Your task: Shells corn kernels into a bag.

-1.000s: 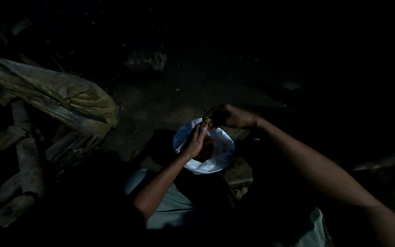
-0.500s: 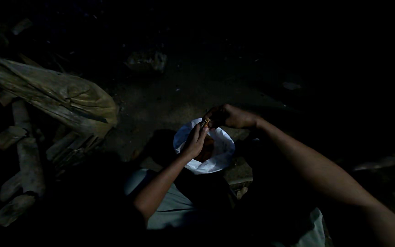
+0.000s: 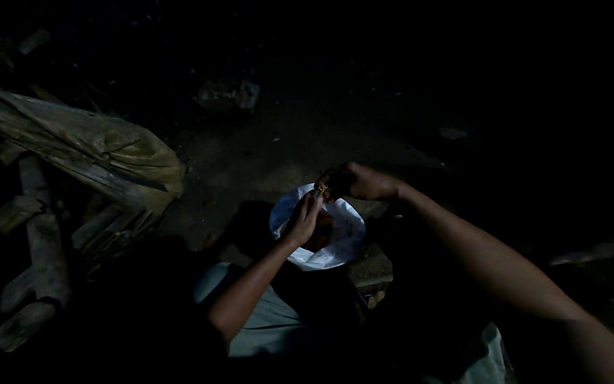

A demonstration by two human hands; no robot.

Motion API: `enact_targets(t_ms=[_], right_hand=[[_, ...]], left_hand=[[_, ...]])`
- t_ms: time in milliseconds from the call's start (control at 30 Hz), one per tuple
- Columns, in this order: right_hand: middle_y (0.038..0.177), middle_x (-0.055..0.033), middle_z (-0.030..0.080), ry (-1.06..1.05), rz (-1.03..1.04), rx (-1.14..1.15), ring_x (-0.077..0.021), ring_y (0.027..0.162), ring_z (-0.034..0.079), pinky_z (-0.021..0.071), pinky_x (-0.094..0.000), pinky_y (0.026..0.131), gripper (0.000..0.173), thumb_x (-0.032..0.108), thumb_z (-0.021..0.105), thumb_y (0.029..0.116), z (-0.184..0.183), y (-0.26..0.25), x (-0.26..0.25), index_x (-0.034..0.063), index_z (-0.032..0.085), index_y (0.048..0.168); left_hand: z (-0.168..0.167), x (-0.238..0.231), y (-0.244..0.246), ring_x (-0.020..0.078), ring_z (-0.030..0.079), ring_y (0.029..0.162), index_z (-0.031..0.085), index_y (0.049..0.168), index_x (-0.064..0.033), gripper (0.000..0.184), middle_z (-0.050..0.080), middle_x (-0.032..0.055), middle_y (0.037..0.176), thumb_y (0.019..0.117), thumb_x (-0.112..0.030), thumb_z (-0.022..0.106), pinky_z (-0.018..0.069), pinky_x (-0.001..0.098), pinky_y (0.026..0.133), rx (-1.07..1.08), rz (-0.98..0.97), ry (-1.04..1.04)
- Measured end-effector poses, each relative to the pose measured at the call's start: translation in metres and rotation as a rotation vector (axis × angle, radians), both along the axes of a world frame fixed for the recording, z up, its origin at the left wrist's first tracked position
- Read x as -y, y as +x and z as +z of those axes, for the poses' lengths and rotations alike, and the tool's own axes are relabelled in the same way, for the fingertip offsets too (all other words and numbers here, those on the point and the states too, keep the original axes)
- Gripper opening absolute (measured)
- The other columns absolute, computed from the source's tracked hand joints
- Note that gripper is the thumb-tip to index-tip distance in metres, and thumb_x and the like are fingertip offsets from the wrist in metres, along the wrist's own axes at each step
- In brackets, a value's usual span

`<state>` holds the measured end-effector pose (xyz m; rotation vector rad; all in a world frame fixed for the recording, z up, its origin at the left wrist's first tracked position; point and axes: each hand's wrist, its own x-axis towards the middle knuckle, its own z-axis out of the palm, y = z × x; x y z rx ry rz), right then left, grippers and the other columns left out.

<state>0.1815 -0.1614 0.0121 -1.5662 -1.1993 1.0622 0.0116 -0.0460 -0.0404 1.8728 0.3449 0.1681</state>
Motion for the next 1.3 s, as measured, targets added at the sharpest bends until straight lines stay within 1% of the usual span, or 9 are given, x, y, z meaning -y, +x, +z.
enact_targets(t_ms=[167,267,400,467,600,733,1033,1200,1300], right_hand=[[0.091,-0.0065,0.069,0.012,0.002,-0.005,-0.0094,0.078,0.069,0.0601,-0.0263,0.077,0.015,-0.009,0.064,0.0934,-0.002,-0.001,0.000,-0.0056,0.066,0.108],[0.093,-0.0073,0.069,0.004,0.004,-0.010,-0.0099,0.079,0.070,0.0603,-0.0265,0.078,0.015,-0.008,0.062,0.0952,-0.001,0.000,0.001,-0.0061,0.065,0.110],[0.095,-0.0066,0.071,-0.037,-0.002,-0.042,-0.0082,0.083,0.070,0.0598,-0.0251,0.080,0.019,-0.007,0.059,0.0975,0.005,0.000,0.004,-0.0053,0.066,0.116],[0.096,-0.0056,0.072,-0.010,0.017,-0.055,-0.0078,0.084,0.070,0.0598,-0.0251,0.081,0.021,-0.008,0.058,0.0976,0.004,0.006,0.006,-0.0045,0.068,0.116],[0.092,-0.0037,0.073,0.018,0.012,-0.059,-0.0063,0.080,0.071,0.0601,-0.0233,0.079,0.017,-0.007,0.060,0.0971,0.000,0.007,0.008,-0.0049,0.070,0.111],[0.090,-0.0029,0.072,0.001,0.003,-0.058,-0.0055,0.080,0.070,0.0599,-0.0229,0.079,0.016,-0.008,0.061,0.0963,0.000,0.006,0.009,-0.0042,0.070,0.109],[0.090,-0.0046,0.072,-0.031,-0.006,-0.010,-0.0062,0.080,0.069,0.0591,-0.0230,0.078,0.016,-0.008,0.062,0.0956,0.004,0.003,0.009,-0.0046,0.070,0.109],[0.090,-0.0052,0.072,-0.022,-0.008,-0.005,-0.0067,0.078,0.070,0.0594,-0.0234,0.078,0.015,-0.008,0.063,0.0951,-0.002,0.006,0.007,-0.0046,0.070,0.108],[0.091,-0.0054,0.072,-0.024,-0.009,-0.017,-0.0069,0.080,0.070,0.0593,-0.0236,0.079,0.016,-0.009,0.063,0.0943,-0.001,0.006,0.007,-0.0051,0.070,0.109]], left_hand=[[0.002,0.000,-0.001,0.0291,0.060,0.110,0.048,0.140,0.0056,0.045,0.059,0.0243,0.124,0.1132,-0.026,0.030,0.0484,0.0447,0.099,-0.034,-0.014,0.041],[0.001,-0.001,-0.002,0.0295,0.060,0.111,0.046,0.141,0.0064,0.045,0.059,0.0251,0.125,0.1128,-0.024,0.029,0.0481,0.0448,0.100,-0.030,-0.025,0.036],[0.003,0.001,-0.003,0.0188,0.059,0.101,0.047,0.142,0.0034,0.047,0.061,0.0174,0.118,0.1119,-0.025,0.025,0.0488,0.0359,0.092,-0.019,-0.003,-0.078],[0.003,0.002,-0.003,0.0150,0.058,0.092,0.049,0.139,0.0035,0.047,0.061,0.0128,0.106,0.1122,-0.025,0.023,0.0493,0.0322,0.086,-0.011,0.015,-0.139],[0.003,0.001,-0.002,0.0135,0.058,0.087,0.052,0.134,0.0028,0.052,0.061,0.0097,0.098,0.1129,-0.031,0.019,0.0499,0.0317,0.084,-0.037,0.003,-0.134],[0.002,0.001,0.000,0.0197,0.060,0.088,0.050,0.136,0.0024,0.045,0.062,0.0144,0.100,0.1132,-0.031,0.029,0.0517,0.0368,0.083,-0.060,-0.030,-0.067],[0.000,0.000,0.000,0.0215,0.058,0.085,0.048,0.134,0.0065,0.040,0.058,0.0154,0.097,0.1127,-0.023,0.033,0.0508,0.0377,0.081,-0.071,-0.074,0.058],[-0.005,-0.002,0.001,0.0234,0.059,0.091,0.045,0.139,0.0049,0.042,0.059,0.0170,0.105,0.1111,-0.023,0.031,0.0505,0.0406,0.085,-0.079,-0.086,0.017],[-0.006,-0.001,0.002,0.0235,0.060,0.098,0.045,0.140,0.0066,0.044,0.061,0.0197,0.112,0.1063,-0.021,0.038,0.0504,0.0404,0.089,-0.068,-0.060,-0.040]])
